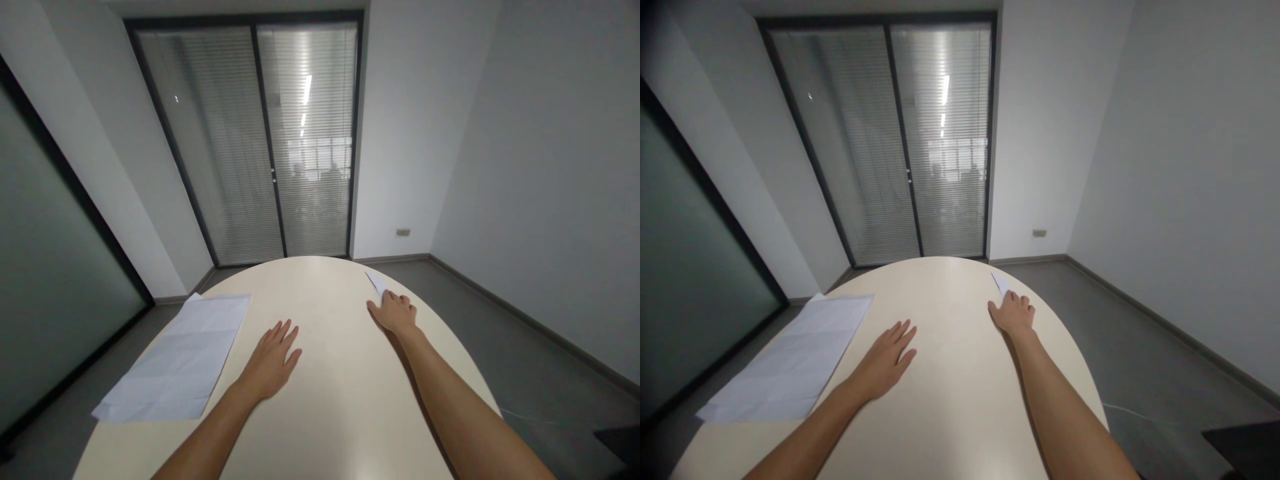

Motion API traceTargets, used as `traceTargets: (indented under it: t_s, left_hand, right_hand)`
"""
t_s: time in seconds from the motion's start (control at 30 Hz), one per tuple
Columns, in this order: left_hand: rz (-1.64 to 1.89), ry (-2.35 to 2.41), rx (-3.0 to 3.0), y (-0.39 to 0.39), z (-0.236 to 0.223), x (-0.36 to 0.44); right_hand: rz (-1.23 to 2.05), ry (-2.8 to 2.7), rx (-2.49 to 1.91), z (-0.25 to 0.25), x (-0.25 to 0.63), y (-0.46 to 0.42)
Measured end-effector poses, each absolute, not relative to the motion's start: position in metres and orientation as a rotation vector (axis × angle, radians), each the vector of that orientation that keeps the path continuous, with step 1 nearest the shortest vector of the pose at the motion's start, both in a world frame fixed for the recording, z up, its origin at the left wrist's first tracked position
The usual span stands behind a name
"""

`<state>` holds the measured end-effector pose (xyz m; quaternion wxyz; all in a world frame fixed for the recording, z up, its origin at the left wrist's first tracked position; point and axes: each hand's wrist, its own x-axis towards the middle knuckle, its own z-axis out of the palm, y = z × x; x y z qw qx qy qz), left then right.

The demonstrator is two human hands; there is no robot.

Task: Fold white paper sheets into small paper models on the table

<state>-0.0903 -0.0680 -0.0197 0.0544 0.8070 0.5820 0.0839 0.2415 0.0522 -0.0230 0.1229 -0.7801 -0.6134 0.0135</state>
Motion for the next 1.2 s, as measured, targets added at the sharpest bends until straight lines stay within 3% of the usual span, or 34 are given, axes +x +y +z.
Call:
traceTargets:
  t_s: [0.43,0.63,0.87,1.2]
  left_hand:
    - [0.355,1.795,2.482,-0.07,-0.021,-0.089]
    - [0.352,2.154,2.458,-0.068,-0.006,-0.09]
    - [0.012,2.836,2.055,-0.069,0.013,-0.117]
    - [0.031,2.706,1.761,-0.059,0.01,-0.145]
  right_hand:
    - [-0.097,-1.785,-2.19,-0.03,0.245,0.053]
    - [-0.225,-1.93,-1.971,-0.015,0.225,0.04]
    - [-0.126,-2.183,-1.667,-0.012,0.196,0.022]
    - [0.062,-2.265,-1.613,-0.02,0.2,0.028]
